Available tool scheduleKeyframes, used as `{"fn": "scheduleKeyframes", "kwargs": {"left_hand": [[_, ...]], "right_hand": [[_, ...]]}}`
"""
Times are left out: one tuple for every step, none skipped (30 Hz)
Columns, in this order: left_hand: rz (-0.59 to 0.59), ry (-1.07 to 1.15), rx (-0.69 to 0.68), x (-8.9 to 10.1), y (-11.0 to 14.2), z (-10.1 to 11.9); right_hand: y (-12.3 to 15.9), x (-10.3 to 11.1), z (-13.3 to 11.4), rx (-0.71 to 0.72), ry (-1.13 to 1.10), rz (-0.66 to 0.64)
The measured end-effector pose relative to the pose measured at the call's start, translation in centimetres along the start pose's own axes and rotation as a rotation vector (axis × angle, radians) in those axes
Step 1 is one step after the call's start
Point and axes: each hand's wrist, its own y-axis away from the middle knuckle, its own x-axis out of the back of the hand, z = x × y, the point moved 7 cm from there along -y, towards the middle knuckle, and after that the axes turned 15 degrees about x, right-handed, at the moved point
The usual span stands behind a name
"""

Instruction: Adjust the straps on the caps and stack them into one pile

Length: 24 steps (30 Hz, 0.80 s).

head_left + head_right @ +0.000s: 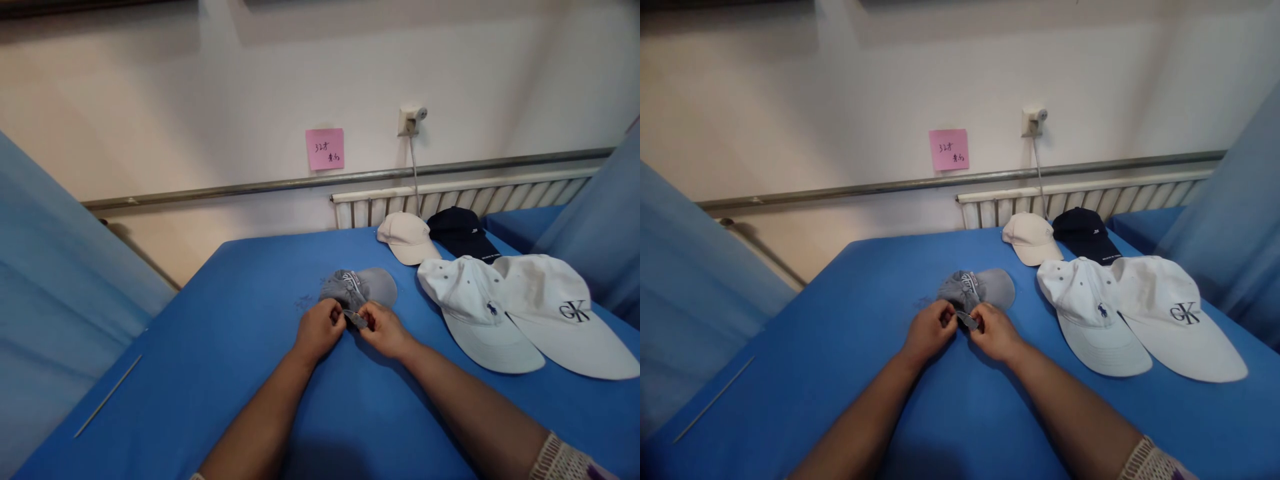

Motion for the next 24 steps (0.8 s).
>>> {"fn": "scheduleKeyframes", "kwargs": {"left_hand": [[0.035,-0.054,0.022,0.3,0.0,-0.1],[0.060,-0.099,0.041,0.6,-0.1,-0.2],[0.076,-0.133,0.057,0.8,-0.1,-0.3],[0.088,-0.152,0.073,1.0,-0.2,-0.3],[0.097,-0.156,0.095,1.1,-0.2,-0.5],[0.102,-0.147,0.121,1.1,-0.3,-0.7],[0.103,-0.128,0.146,1.1,-0.3,-0.9],[0.103,-0.107,0.166,1.1,-0.4,-1.2],[0.104,-0.090,0.177,1.1,-0.5,-1.4],[0.113,-0.084,0.184,1.2,-0.6,-1.6],[0.131,-0.089,0.198,1.4,-0.8,-1.9],[0.156,-0.102,0.223,1.7,-1.1,-2.4],[0.181,-0.116,0.261,2.1,-1.3,-3.0],[0.201,-0.121,0.307,2.5,-1.6,-3.8],[0.212,-0.113,0.347,2.9,-1.8,-4.5],[0.216,-0.089,0.373,3.2,-2.1,-5.1],[0.213,-0.058,0.385,3.5,-2.3,-5.6],[0.202,-0.029,0.391,3.6,-2.4,-6.0],[0.175,0.000,0.398,3.6,-2.5,-6.3],[0.126,0.027,0.407,3.3,-2.5,-6.6],[0.061,0.058,0.418,2.9,-2.5,-6.8],[-0.014,0.097,0.429,2.3,-2.4,-7.0],[-0.086,0.149,0.439,1.7,-2.3,-7.0],[-0.154,0.211,0.446,1.0,-2.1,-7.0]], "right_hand": [[0.0,0.0,-0.2,0.004,0.002,-0.020],[0.0,0.0,-0.4,0.003,-0.004,-0.038],[0.0,-0.1,-0.6,0.003,-0.015,-0.054],[0.0,-0.2,-0.7,0.007,-0.027,-0.066],[0.0,-0.2,-0.7,0.010,-0.041,-0.074],[0.0,-0.2,-0.7,0.010,-0.059,-0.080],[0.0,-0.3,-0.7,0.009,-0.079,-0.084],[0.0,-0.3,-0.7,0.008,-0.097,-0.087],[-0.1,-0.2,-0.7,0.008,-0.113,-0.089],[0.0,-0.2,-0.8,0.012,-0.127,-0.091],[0.0,-0.2,-1.1,0.022,-0.142,-0.100],[0.1,-0.2,-1.4,0.034,-0.157,-0.113],[0.2,-0.3,-1.8,0.045,-0.175,-0.128],[0.3,-0.4,-2.3,0.055,-0.196,-0.141],[0.5,-0.5,-2.7,0.062,-0.221,-0.155],[0.6,-0.6,-3.1,0.072,-0.249,-0.166],[0.6,-0.6,-3.4,0.083,-0.269,-0.161],[0.6,-0.5,-3.4,0.095,-0.271,-0.128],[0.5,0.0,-3.1,0.100,-0.247,-0.063],[0.4,0.8,-2.4,0.092,-0.193,0.036],[0.4,1.8,-1.4,0.069,-0.113,0.165],[0.5,3.0,-0.2,0.027,-0.017,0.304],[0.8,4.0,1.2,-0.026,0.071,0.424],[1.1,4.8,2.7,-0.090,0.131,0.501]]}}
